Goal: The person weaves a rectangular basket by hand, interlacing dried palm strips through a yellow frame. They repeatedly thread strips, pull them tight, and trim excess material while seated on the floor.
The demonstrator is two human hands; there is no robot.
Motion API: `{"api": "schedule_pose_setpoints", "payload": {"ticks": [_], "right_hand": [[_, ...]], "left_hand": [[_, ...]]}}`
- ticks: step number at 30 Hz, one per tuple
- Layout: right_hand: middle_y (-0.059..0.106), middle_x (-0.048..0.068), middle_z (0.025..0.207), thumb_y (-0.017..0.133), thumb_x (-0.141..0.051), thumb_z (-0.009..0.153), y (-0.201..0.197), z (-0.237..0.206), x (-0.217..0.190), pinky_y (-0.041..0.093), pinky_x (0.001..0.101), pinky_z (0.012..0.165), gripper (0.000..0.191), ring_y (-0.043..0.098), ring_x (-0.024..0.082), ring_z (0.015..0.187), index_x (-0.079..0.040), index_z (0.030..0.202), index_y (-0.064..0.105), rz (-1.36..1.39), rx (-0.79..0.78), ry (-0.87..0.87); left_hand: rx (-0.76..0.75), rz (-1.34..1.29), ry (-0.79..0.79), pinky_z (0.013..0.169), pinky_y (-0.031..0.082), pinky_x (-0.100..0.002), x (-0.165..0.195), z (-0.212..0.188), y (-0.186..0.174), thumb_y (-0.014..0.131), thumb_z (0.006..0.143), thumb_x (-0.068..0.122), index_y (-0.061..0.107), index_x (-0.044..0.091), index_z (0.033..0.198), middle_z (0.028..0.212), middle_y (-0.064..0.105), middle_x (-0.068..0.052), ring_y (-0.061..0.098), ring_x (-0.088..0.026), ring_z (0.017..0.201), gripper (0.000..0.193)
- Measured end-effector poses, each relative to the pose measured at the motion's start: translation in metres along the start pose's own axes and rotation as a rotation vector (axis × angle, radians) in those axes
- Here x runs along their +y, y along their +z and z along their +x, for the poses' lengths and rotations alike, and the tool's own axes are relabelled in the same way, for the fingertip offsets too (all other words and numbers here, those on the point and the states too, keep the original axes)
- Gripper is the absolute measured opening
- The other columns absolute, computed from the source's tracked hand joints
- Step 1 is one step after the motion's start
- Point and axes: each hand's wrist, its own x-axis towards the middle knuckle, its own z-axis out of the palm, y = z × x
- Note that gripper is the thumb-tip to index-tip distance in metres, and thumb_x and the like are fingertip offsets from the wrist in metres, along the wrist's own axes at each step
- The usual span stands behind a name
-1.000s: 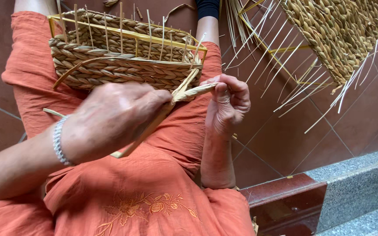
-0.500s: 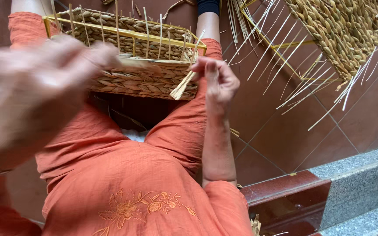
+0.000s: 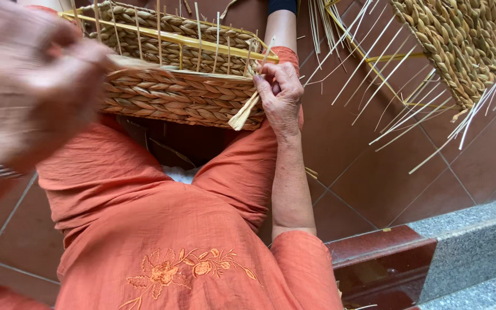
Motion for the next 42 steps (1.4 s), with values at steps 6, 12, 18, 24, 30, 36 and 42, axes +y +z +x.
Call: {"api": "schedule_pose_setpoints", "payload": {"ticks": [6, 12, 18, 24, 30, 36, 42], "right_hand": [[0.072, 0.004, 0.102, 0.078, 0.002, 0.096, -0.007, -0.009, -0.004, 0.059, 0.0277, 0.084, 0.014, 0.069, 0.013, 0.092, -0.004, 0.106, 0.071, 0.059, -0.027, -0.044], [0.073, 0.011, 0.118, 0.076, 0.003, 0.094, -0.014, -0.018, -0.012, 0.058, 0.0343, 0.095, 0.016, 0.072, 0.024, 0.107, -0.003, 0.105, 0.067, -0.055, 0.012, -0.189], [0.072, 0.011, 0.117, 0.076, 0.004, 0.093, -0.015, -0.023, -0.007, 0.059, 0.0334, 0.088, 0.017, 0.072, 0.024, 0.098, -0.005, 0.103, 0.065, -0.114, 0.048, -0.227], [0.070, 0.006, 0.093, 0.079, 0.002, 0.091, -0.007, -0.003, 0.000, 0.056, 0.0365, 0.076, 0.018, 0.069, 0.023, 0.085, -0.006, 0.101, 0.066, -0.190, 0.074, -0.198], [0.063, 0.014, 0.093, 0.076, 0.003, 0.087, 0.002, 0.011, -0.005, 0.056, 0.0357, 0.070, 0.027, 0.067, 0.025, 0.079, -0.005, 0.111, 0.068, -0.244, 0.062, -0.106], [0.074, 0.010, 0.107, 0.068, 0.004, 0.098, -0.006, 0.018, -0.015, 0.060, 0.0346, 0.087, 0.019, 0.072, 0.024, 0.097, -0.005, 0.115, 0.070, -0.095, -0.150, -0.277], [0.073, 0.012, 0.107, 0.069, 0.005, 0.093, -0.018, 0.014, -0.019, 0.057, 0.0356, 0.087, 0.022, 0.070, 0.026, 0.096, -0.003, 0.114, 0.069, -0.089, -0.255, -0.199]], "left_hand": [[-0.158, -0.537, -0.065, 0.084, 0.050, -0.041, 0.054, 0.002, 0.115, 0.070, 0.097, 0.001, 0.069, 0.003, 0.116, 0.103, 0.057, -0.012, 0.057, -0.030, 0.098, 0.019], [-0.003, -0.536, -0.050, 0.073, 0.044, -0.041, 0.089, 0.014, 0.184, 0.076, 0.099, 0.020, 0.069, 0.013, 0.113, 0.094, 0.052, -0.007, 0.053, -0.027, 0.088, 0.018], [-0.013, -0.312, 0.009, 0.075, 0.038, -0.039, 0.098, 0.010, 0.198, 0.074, 0.099, 0.027, 0.068, 0.018, 0.112, 0.094, 0.050, -0.002, 0.053, -0.022, 0.091, 0.018], [-0.002, -0.272, 0.023, 0.084, 0.039, -0.041, 0.100, 0.012, 0.196, 0.074, 0.095, 0.025, 0.068, 0.019, 0.113, 0.099, 0.052, -0.001, 0.053, -0.022, 0.098, 0.020], [0.047, -0.344, 0.111, 0.095, 0.041, -0.044, 0.100, 0.007, 0.164, 0.076, 0.085, 0.029, 0.069, 0.013, 0.126, 0.112, 0.058, -0.005, 0.054, -0.026, 0.107, 0.044], [-0.088, -0.505, -0.062, 0.083, 0.045, -0.037, 0.087, 0.012, 0.181, 0.084, 0.092, 0.019, 0.067, 0.016, 0.114, 0.098, 0.065, -0.003, 0.059, -0.022, 0.095, 0.027], [-0.180, -1.002, -0.482, 0.078, 0.062, -0.037, 0.075, 0.022, 0.199, 0.072, 0.087, 0.012, 0.058, 0.006, 0.124, 0.100, 0.069, -0.006, 0.072, -0.021, 0.087, 0.040]]}}
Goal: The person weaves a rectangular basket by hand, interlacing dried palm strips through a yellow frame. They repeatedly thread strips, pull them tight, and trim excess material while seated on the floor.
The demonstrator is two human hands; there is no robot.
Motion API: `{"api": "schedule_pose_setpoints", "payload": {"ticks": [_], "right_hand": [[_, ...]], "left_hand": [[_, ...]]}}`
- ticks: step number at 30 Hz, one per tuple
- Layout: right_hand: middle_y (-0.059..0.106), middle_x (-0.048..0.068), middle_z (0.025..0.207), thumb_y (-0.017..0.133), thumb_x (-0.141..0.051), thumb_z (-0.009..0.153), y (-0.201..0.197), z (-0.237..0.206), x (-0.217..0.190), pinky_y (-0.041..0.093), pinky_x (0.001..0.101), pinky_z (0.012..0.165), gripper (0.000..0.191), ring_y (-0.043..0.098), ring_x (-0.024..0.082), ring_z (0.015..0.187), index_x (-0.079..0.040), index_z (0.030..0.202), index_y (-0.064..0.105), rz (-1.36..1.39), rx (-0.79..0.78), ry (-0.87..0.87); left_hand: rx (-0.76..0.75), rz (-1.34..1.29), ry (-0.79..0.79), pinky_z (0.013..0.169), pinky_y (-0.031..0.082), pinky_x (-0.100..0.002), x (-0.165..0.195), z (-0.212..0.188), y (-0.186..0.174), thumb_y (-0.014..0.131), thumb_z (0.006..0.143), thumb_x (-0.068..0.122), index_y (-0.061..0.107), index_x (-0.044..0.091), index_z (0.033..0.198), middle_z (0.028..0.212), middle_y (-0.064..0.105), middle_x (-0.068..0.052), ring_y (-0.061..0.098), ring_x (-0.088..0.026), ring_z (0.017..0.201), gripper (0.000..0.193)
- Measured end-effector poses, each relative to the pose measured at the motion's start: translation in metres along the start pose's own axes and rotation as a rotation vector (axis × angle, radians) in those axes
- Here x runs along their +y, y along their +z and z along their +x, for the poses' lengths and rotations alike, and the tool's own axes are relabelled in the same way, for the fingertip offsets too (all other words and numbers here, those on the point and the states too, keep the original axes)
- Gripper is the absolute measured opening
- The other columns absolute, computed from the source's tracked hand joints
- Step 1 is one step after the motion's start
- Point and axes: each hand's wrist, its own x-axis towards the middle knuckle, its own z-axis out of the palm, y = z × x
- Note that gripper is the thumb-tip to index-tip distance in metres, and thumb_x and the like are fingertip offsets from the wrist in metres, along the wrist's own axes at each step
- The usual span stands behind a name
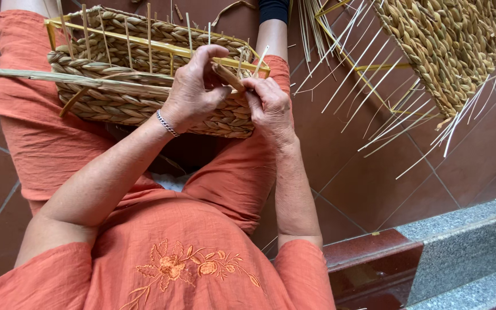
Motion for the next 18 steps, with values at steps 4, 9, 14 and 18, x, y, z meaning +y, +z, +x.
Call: {"api": "schedule_pose_setpoints", "payload": {"ticks": [4, 9, 14, 18], "right_hand": [[0.069, 0.011, 0.104, 0.064, 0.008, 0.098, 0.007, -0.002, 0.006, 0.058, 0.0340, 0.087, 0.019, 0.071, 0.024, 0.096, -0.003, 0.114, 0.065, 0.069, 0.048, 0.054], [0.068, 0.012, 0.104, 0.063, 0.009, 0.099, 0.009, -0.006, 0.009, 0.057, 0.0343, 0.086, 0.019, 0.071, 0.025, 0.096, -0.003, 0.114, 0.064, 0.063, 0.065, 0.039], [0.067, 0.010, 0.105, 0.063, 0.009, 0.097, 0.014, -0.002, 0.006, 0.058, 0.0327, 0.084, 0.020, 0.070, 0.024, 0.096, -0.005, 0.111, 0.065, 0.085, 0.104, 0.015], [0.067, 0.009, 0.096, 0.065, 0.009, 0.093, 0.023, 0.005, 0.005, 0.057, 0.0338, 0.078, 0.019, 0.071, 0.023, 0.088, -0.006, 0.103, 0.069, -0.037, 0.163, 0.012]], "left_hand": [[-0.123, 0.566, 0.189, 0.074, 0.058, -0.046, 0.001, 0.017, 0.012, 0.071, 0.096, 0.012, 0.069, 0.005, 0.094, 0.090, 0.071, -0.015, 0.072, -0.032, 0.083, 0.007], [-0.055, 0.566, 0.195, 0.064, 0.056, -0.046, 0.001, 0.025, 0.025, 0.074, 0.090, 0.019, 0.071, 0.007, 0.092, 0.083, 0.071, -0.015, 0.070, -0.034, 0.072, 0.012], [0.013, 0.323, 0.317, 0.065, 0.057, -0.042, 0.004, -0.006, 0.014, 0.074, 0.092, 0.012, 0.067, 0.007, 0.094, 0.086, 0.068, -0.011, 0.069, -0.029, 0.074, 0.009], [-0.045, 0.408, 0.549, 0.073, 0.056, -0.039, 0.013, -0.024, 0.011, 0.071, 0.093, 0.007, 0.065, 0.005, 0.111, 0.093, 0.063, -0.011, 0.064, -0.030, 0.081, 0.019]]}}
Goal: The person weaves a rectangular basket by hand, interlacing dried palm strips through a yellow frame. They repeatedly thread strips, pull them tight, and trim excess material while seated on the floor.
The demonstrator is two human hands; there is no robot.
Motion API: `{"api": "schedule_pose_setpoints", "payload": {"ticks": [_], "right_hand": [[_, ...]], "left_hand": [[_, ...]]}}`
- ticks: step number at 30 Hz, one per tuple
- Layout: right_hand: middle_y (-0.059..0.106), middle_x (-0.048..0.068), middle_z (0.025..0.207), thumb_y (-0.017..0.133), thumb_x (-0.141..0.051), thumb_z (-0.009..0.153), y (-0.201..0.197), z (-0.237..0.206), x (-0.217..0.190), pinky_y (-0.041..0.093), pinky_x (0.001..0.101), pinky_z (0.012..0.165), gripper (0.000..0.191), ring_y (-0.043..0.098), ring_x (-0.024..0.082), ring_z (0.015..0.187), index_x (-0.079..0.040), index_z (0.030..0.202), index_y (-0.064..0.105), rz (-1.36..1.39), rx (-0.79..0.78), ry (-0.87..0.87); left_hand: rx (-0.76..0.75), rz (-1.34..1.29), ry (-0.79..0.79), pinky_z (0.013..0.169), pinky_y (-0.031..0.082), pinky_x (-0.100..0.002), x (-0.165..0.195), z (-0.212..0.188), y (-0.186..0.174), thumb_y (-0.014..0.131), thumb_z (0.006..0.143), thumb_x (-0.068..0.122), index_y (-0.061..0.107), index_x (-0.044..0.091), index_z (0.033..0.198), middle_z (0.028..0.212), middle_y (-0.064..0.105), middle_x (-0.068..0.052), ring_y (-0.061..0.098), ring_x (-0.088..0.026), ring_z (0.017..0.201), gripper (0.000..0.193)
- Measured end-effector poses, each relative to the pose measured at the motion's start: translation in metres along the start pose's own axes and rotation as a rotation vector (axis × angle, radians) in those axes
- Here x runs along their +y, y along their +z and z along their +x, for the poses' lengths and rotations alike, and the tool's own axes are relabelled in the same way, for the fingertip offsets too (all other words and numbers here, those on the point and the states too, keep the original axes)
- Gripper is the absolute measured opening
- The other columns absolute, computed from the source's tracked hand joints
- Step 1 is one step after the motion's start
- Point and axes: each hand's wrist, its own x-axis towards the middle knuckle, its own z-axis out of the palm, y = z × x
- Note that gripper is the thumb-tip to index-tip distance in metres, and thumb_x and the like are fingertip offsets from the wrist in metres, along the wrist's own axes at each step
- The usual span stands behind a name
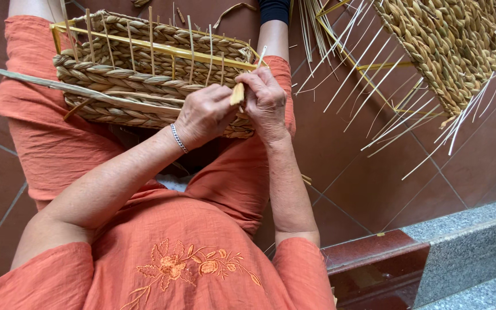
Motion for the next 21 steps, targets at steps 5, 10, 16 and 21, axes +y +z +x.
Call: {"api": "schedule_pose_setpoints", "payload": {"ticks": [5, 10, 16, 21], "right_hand": [[0.067, 0.009, 0.090, 0.070, 0.004, 0.088, 0.007, 0.005, -0.001, 0.055, 0.0381, 0.077, 0.011, 0.069, 0.027, 0.086, -0.005, 0.095, 0.069, -0.133, 0.005, -0.046], [0.070, 0.010, 0.093, 0.069, 0.003, 0.089, -0.003, 0.002, -0.003, 0.055, 0.0369, 0.081, 0.013, 0.069, 0.026, 0.089, -0.004, 0.099, 0.073, -0.096, -0.113, -0.049], [0.074, 0.008, 0.092, 0.076, -0.003, 0.092, 0.007, 0.002, -0.001, 0.057, 0.0332, 0.078, 0.007, 0.072, 0.021, 0.085, -0.004, 0.097, 0.072, -0.041, -0.004, 0.053], [0.071, 0.005, 0.081, 0.079, -0.003, 0.086, 0.020, 0.002, -0.003, 0.057, 0.0302, 0.068, 0.030, 0.071, 0.018, 0.072, -0.004, 0.113, 0.066, 0.011, 0.116, 0.238]], "left_hand": [[-0.065, 0.177, 0.061, 0.074, 0.055, -0.037, 0.003, -0.003, -0.015, 0.068, 0.087, 0.006, 0.065, 0.006, 0.125, 0.093, 0.060, -0.010, 0.061, -0.026, 0.079, 0.038], [-0.140, 0.192, -0.351, 0.063, 0.053, -0.040, -0.015, -0.011, -0.040, 0.075, 0.100, 0.018, 0.062, -0.005, 0.133, 0.082, 0.060, -0.011, 0.062, -0.026, 0.071, 0.042], [-0.070, 0.414, -0.221, 0.073, 0.050, -0.041, -0.044, -0.016, -0.043, 0.079, 0.095, 0.028, 0.064, 0.009, 0.086, 0.088, 0.062, -0.007, 0.063, -0.027, 0.088, 0.025], [-0.093, 0.458, -0.263, 0.083, 0.046, -0.040, -0.041, -0.019, -0.052, 0.078, 0.102, 0.027, 0.064, 0.009, 0.092, 0.095, 0.061, -0.008, 0.060, -0.026, 0.096, 0.025]]}}
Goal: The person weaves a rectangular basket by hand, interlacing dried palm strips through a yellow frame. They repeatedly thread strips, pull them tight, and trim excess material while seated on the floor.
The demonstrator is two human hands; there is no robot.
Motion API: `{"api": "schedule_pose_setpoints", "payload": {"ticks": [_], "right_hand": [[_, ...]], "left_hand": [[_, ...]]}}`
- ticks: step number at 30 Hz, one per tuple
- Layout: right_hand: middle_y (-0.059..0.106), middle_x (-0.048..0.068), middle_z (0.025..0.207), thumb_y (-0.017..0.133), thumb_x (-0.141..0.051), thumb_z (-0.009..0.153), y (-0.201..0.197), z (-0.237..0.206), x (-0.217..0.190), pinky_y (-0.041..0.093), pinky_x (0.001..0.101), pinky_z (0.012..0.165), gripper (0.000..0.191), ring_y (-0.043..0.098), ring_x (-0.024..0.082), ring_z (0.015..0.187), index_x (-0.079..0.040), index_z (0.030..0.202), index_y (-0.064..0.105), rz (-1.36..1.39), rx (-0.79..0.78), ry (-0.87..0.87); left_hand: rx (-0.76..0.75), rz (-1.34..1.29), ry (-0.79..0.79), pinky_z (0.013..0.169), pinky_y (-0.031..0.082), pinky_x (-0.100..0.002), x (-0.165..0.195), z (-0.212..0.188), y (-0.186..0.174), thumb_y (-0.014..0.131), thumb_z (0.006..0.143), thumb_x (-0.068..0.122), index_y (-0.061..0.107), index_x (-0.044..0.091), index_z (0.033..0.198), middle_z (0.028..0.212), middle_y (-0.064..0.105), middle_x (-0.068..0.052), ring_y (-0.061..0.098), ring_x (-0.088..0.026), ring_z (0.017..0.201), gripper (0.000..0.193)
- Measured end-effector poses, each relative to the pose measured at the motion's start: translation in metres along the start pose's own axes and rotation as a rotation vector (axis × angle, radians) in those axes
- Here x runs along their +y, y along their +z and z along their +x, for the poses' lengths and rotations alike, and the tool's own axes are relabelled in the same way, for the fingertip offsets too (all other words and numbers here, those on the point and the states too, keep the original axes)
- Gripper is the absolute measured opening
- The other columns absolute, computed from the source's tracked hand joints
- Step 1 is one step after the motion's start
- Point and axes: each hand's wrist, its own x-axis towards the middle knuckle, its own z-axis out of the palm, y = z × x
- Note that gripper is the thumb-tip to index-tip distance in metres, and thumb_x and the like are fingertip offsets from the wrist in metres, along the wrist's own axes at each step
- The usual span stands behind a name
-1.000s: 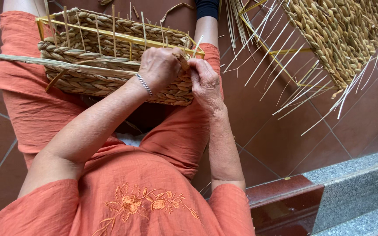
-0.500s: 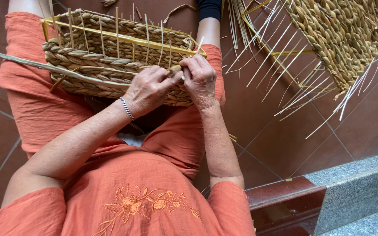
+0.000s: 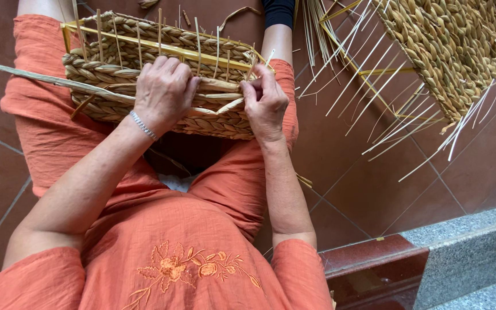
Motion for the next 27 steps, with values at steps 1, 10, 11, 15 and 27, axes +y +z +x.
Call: {"api": "schedule_pose_setpoints", "payload": {"ticks": [1, 10, 11, 15, 27], "right_hand": [[0.069, 0.004, 0.078, 0.079, -0.003, 0.085, 0.002, -0.002, -0.002, 0.056, 0.0306, 0.066, 0.036, 0.068, 0.018, 0.068, -0.004, 0.117, 0.063, -0.012, 0.011, 0.034], [0.071, 0.009, 0.109, 0.065, 0.009, 0.095, 0.001, 0.000, -0.008, 0.059, 0.0374, 0.090, 0.027, 0.072, 0.027, 0.101, -0.007, 0.116, 0.069, -0.113, -0.079, -0.435], [0.072, 0.008, 0.113, 0.065, 0.009, 0.097, -0.003, 0.003, -0.009, 0.058, 0.0372, 0.093, 0.028, 0.072, 0.027, 0.103, -0.007, 0.119, 0.069, -0.080, -0.111, -0.425], [0.072, 0.010, 0.118, 0.065, 0.009, 0.094, -0.032, 0.005, -0.015, 0.057, 0.0368, 0.095, 0.033, 0.072, 0.028, 0.106, -0.003, 0.125, 0.068, 0.052, -0.346, -0.276], [0.070, 0.011, 0.106, 0.068, 0.003, 0.096, -0.016, 0.001, -0.002, 0.055, 0.0392, 0.089, 0.021, 0.068, 0.031, 0.099, -0.005, 0.115, 0.067, -0.043, -0.298, -0.265]], "left_hand": [[0.006, -0.007, 0.008, 0.086, 0.046, -0.040, 0.002, -0.003, -0.006, 0.077, 0.105, 0.027, 0.064, 0.009, 0.094, 0.097, 0.060, -0.008, 0.059, -0.026, 0.099, 0.025], [-0.008, 0.138, 0.165, 0.097, 0.041, -0.042, 0.014, -0.022, -0.037, 0.075, 0.087, 0.016, 0.065, 0.013, 0.101, 0.109, 0.064, -0.007, 0.057, -0.025, 0.108, 0.017], [-0.004, 0.095, 0.177, 0.098, 0.042, -0.042, 0.012, -0.023, -0.037, 0.073, 0.088, 0.014, 0.065, 0.012, 0.103, 0.109, 0.064, -0.006, 0.058, -0.025, 0.108, 0.017], [-0.005, -0.011, 0.169, 0.099, 0.041, -0.042, 0.010, -0.023, -0.043, 0.069, 0.095, 0.009, 0.067, 0.010, 0.109, 0.103, 0.062, -0.003, 0.060, -0.024, 0.103, 0.014], [0.268, 0.023, 0.438, 0.104, 0.042, -0.042, 0.041, -0.008, -0.045, 0.068, 0.086, 0.011, 0.072, 0.008, 0.107, 0.113, 0.063, -0.008, 0.057, -0.024, 0.112, 0.022]]}}
